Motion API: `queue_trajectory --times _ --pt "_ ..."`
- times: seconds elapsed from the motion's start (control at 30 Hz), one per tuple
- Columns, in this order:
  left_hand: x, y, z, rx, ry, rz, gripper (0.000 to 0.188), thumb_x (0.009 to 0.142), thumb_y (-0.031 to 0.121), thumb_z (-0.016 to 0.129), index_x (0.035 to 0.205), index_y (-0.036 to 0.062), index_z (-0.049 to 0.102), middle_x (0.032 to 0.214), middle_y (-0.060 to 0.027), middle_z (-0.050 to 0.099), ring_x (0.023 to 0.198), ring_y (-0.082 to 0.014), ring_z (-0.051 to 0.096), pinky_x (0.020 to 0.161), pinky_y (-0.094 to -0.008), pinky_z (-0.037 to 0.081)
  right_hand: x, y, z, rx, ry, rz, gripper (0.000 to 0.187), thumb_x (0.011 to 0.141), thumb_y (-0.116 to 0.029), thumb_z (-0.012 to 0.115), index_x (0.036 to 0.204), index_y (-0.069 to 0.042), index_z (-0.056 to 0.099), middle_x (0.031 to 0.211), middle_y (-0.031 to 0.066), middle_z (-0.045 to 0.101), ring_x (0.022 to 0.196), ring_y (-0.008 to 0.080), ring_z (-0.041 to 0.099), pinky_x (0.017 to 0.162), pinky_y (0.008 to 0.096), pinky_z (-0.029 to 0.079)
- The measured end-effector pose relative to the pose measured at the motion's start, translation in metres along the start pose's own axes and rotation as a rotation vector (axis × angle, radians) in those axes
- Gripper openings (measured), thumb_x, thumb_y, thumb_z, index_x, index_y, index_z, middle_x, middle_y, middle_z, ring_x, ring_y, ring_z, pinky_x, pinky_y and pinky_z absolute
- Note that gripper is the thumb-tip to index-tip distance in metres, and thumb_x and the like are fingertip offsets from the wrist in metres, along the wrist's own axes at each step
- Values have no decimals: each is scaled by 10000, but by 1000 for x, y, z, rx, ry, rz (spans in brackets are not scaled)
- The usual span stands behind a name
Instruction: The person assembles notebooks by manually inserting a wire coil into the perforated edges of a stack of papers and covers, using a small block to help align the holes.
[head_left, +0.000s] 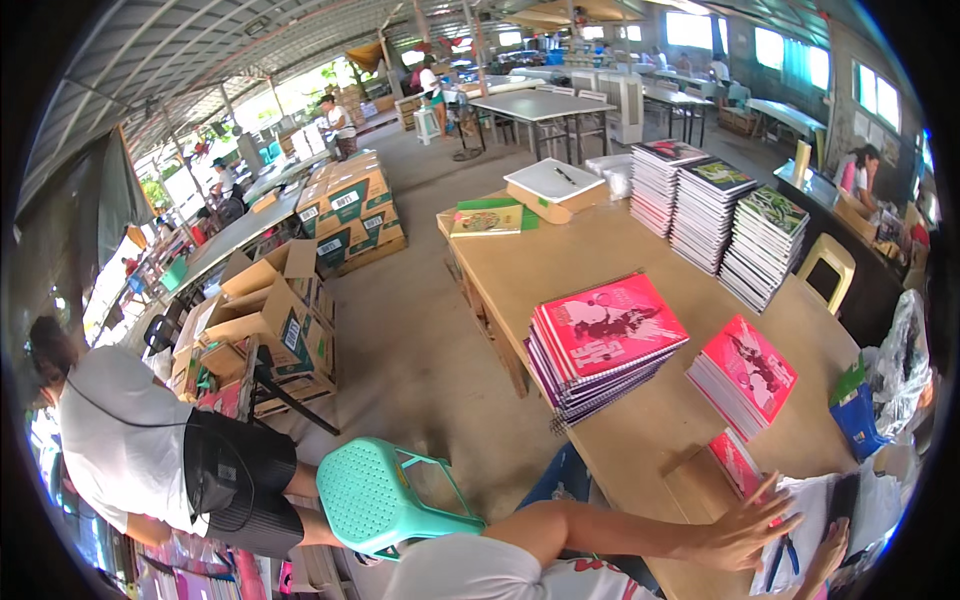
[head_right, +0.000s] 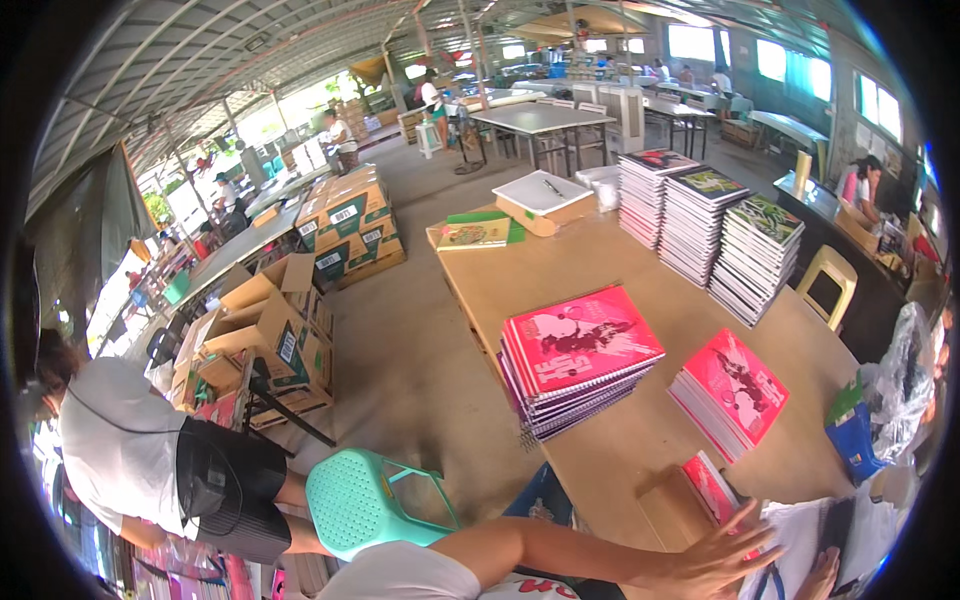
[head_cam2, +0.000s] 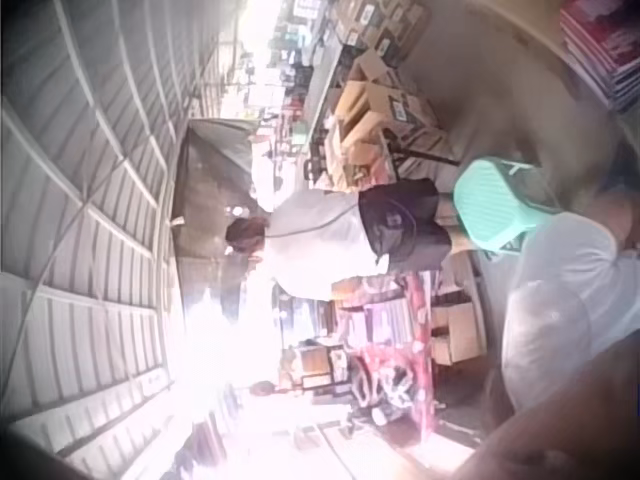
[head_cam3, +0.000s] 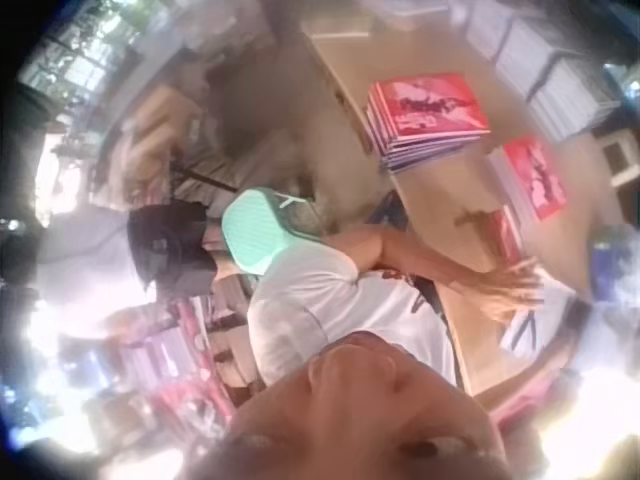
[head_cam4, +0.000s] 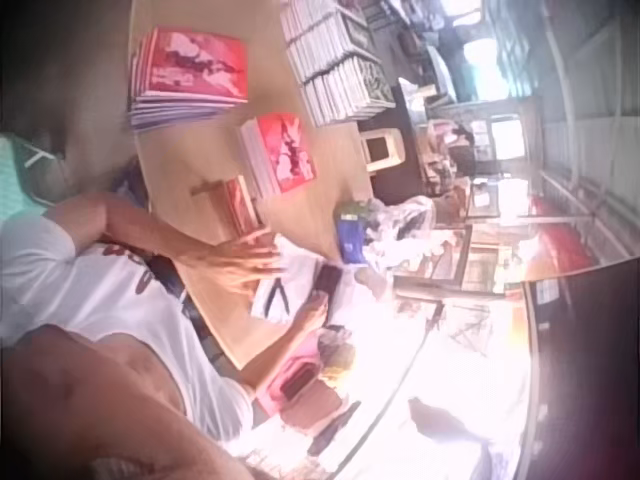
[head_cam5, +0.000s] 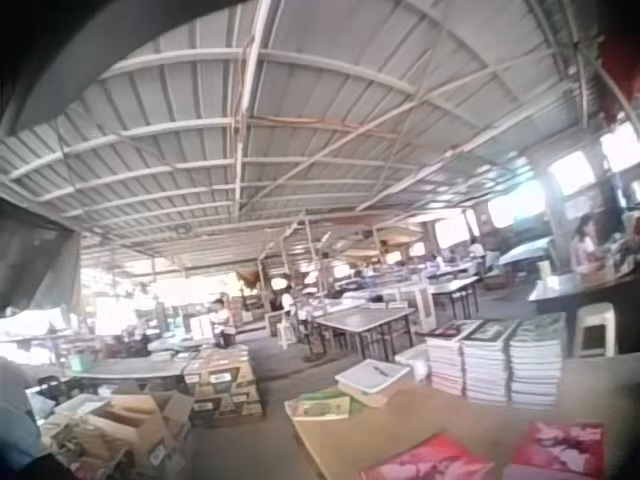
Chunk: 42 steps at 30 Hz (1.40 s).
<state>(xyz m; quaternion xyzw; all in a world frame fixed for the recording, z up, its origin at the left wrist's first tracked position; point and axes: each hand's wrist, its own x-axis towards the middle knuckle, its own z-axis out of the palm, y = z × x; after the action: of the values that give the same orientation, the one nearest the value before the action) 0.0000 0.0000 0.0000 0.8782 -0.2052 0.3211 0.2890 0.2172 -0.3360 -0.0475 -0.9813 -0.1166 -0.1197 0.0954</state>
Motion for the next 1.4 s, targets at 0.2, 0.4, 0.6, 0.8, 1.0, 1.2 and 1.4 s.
queue_trajectory --times 0.2,0.4,0.6,0.8,1.0,1.2,1.4 --pt "6 -9 39 199 169 25 560 832 318 703 1282 20 559 1227 -192 539 1264 -322 478 1162 -544 266 -22 -18 2 103 389 -367 285 1016 -62 495 1276 38 556 1156 245 641 1050 397 639 905 429 511" --pt "18 4 10 86 -26 -75 687 782 237 730 1409 36 532 1222 -165 634 1176 -339 540 976 -524 384 -93 -134 -83 841 -106 -86 343 941 -92 568 1227 73 662 867 25 626 803 137 581 705 241 458" --pt "21 -8 -76 39 -22 -45 556 852 282 766 1348 110 582 1304 -120 602 1160 -317 593 1024 -536 414 -105 -191 -105 973 -107 -192 267 898 26 662 1149 -13 747 823 133 715 761 172 670 709 301 528" --pt "31 -5 -65 -63 -76 26 239 868 140 741 1103 132 702 1020 -41 698 964 -250 663 924 -431 463 -114 -195 -120 884 14 -249 295 863 17 710 1129 -91 776 841 109 724 747 221 685 663 349 512" --pt "29 -7 -65 -77 -56 18 177 861 80 740 1035 107 717 936 -39 696 869 -251 674 822 -386 482 -108 -210 -121 955 -68 -320 200 870 -15 736 1052 -76 791 871 103 735 799 213 683 714 349 530" --pt "28 -10 -70 -68 -63 46 175 870 62 723 1039 106 718 937 -46 702 860 -261 678 819 -392 482 -102 -208 -114 1084 -140 -374 207 864 46 706 1047 -30 768 969 110 758 893 217 710 796 343 545" --pt "30 -7 -67 -69 -65 47 161 882 50 702 1033 105 718 941 -49 703 869 -264 679 823 -391 481 -99 -203 -112 1117 -189 -391 193 867 21 729 1056 -18 749 959 117 754 829 190 710 729 318 547"
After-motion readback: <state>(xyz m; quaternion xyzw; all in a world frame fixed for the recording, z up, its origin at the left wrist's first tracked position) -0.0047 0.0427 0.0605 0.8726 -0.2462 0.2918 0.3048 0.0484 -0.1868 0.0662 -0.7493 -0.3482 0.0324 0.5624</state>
